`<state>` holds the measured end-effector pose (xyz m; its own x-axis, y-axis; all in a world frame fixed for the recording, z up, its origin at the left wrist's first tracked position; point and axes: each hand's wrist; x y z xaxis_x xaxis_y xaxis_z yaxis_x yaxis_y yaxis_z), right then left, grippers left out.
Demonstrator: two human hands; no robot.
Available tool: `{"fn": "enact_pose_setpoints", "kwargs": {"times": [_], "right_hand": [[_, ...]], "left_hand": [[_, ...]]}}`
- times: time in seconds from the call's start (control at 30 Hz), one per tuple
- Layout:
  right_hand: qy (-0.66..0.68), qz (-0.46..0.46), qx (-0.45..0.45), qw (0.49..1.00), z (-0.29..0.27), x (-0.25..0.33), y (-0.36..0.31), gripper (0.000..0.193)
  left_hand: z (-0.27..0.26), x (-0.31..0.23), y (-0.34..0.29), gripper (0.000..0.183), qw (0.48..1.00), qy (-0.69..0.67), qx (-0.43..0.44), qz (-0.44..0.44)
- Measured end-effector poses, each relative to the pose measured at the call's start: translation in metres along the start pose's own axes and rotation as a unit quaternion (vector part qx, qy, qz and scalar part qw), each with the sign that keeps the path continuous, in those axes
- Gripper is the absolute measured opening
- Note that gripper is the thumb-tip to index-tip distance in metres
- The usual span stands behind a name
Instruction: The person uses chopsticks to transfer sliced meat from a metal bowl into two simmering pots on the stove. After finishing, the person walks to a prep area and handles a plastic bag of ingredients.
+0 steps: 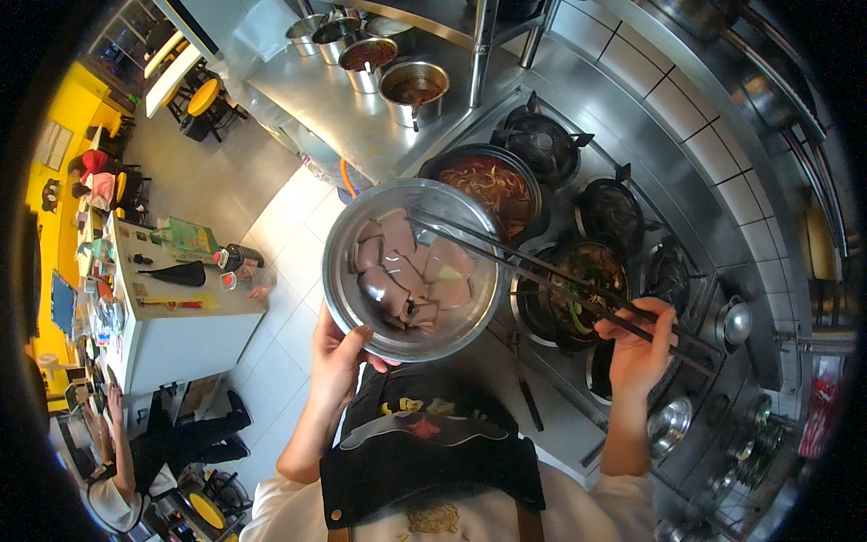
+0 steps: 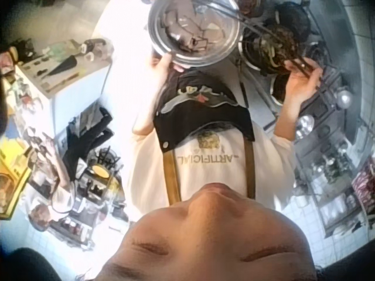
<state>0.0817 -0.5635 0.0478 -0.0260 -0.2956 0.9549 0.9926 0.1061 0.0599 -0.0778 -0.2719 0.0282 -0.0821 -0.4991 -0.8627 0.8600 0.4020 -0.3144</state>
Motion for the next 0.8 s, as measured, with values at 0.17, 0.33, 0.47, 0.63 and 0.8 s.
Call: {"fn": "enact_pose_setpoints", "kwargs": {"times": [0.17,0.33,0.47,0.63,0.8], "right_hand": [[0.001,-0.039,0.127,0.991,0.001,0.005,0.002,0.039],[0.007,-0.028,0.138,0.990,0.002,0.009,0.019,0.038],[-0.024,0.008,0.124,0.992,0.000,0.015,0.039,0.039],[-0.009,-0.035,0.127,0.991,-0.006,0.037,0.059,0.041],[-0.015,-0.048,0.179,0.983,-0.006,0.042,0.065,0.040]], "left_hand": [[0.000,-0.001,0.000,0.054,0.999,0.027,0.023,-0.005],[-0.003,-0.005,-0.001,0.064,0.996,0.052,0.062,-0.027],[-0.009,-0.013,-0.001,0.070,0.991,0.086,0.099,-0.030],[-0.014,-0.023,-0.003,0.072,0.983,0.133,0.123,-0.042],[-0.012,-0.029,-0.002,0.073,0.980,0.138,0.137,-0.047]]}}
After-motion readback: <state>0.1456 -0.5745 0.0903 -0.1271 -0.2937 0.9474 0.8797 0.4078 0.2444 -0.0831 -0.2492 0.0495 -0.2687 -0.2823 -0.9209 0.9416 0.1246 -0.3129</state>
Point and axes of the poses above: each hand's wrist, its own y-axis towards the middle knuckle, its own z-axis out of the palm, x = y × z, and after that the axes turned 2 degrees about x, right-handed
